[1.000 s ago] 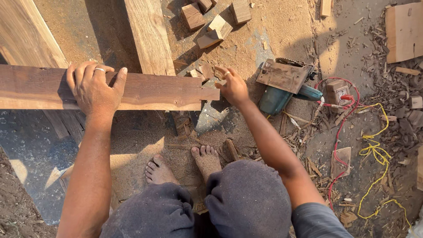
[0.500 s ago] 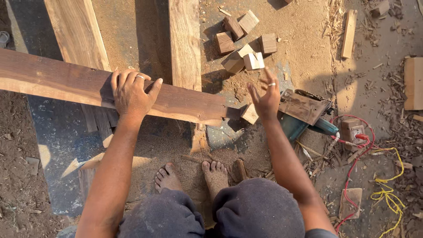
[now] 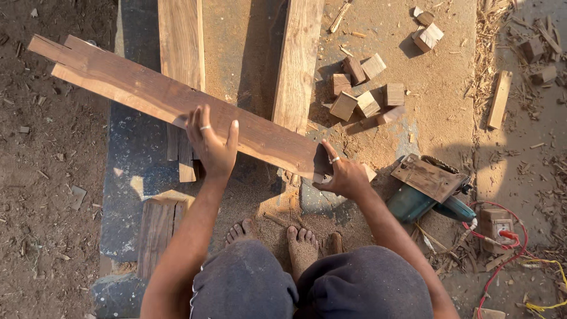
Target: The person uses a circular saw to cut a long wooden plank into smaller rectangular blocks. They repeatedly position the saw, cut the wood, and remove the cut pieces, accumulating a pile of small blocks on the ground.
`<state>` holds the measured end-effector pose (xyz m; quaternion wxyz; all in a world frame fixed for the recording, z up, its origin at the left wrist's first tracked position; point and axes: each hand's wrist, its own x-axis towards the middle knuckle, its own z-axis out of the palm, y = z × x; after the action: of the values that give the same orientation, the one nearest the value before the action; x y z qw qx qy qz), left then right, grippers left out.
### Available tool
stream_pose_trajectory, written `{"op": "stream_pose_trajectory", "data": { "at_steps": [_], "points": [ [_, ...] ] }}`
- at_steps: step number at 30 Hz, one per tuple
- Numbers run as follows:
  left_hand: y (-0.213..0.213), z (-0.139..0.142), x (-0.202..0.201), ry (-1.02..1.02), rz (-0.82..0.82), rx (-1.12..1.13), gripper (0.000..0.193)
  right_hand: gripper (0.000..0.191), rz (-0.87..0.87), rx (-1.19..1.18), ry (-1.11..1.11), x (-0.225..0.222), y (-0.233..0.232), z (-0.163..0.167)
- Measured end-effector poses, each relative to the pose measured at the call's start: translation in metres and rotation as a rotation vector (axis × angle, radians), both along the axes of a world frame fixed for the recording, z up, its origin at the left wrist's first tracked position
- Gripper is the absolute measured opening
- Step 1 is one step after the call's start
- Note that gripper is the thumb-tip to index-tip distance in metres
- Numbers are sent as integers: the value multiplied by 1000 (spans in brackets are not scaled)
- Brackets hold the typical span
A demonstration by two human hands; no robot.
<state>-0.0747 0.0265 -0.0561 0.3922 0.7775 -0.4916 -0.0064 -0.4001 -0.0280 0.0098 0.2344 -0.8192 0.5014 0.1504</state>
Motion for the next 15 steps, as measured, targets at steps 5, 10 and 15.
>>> {"op": "stream_pose_trajectory", "data": {
  "at_steps": [5, 10, 15],
  "points": [
    [53, 8, -27, 746, 232, -29, 92, 137, -75, 67, 170, 3, 53, -9],
    [48, 17, -68, 1153, 2, 130, 127, 143, -161, -61, 14, -8, 94, -23],
    [26, 20, -66, 1174, -203, 193, 124, 134, -340, 66, -42, -19, 112, -29]
  ]
}}
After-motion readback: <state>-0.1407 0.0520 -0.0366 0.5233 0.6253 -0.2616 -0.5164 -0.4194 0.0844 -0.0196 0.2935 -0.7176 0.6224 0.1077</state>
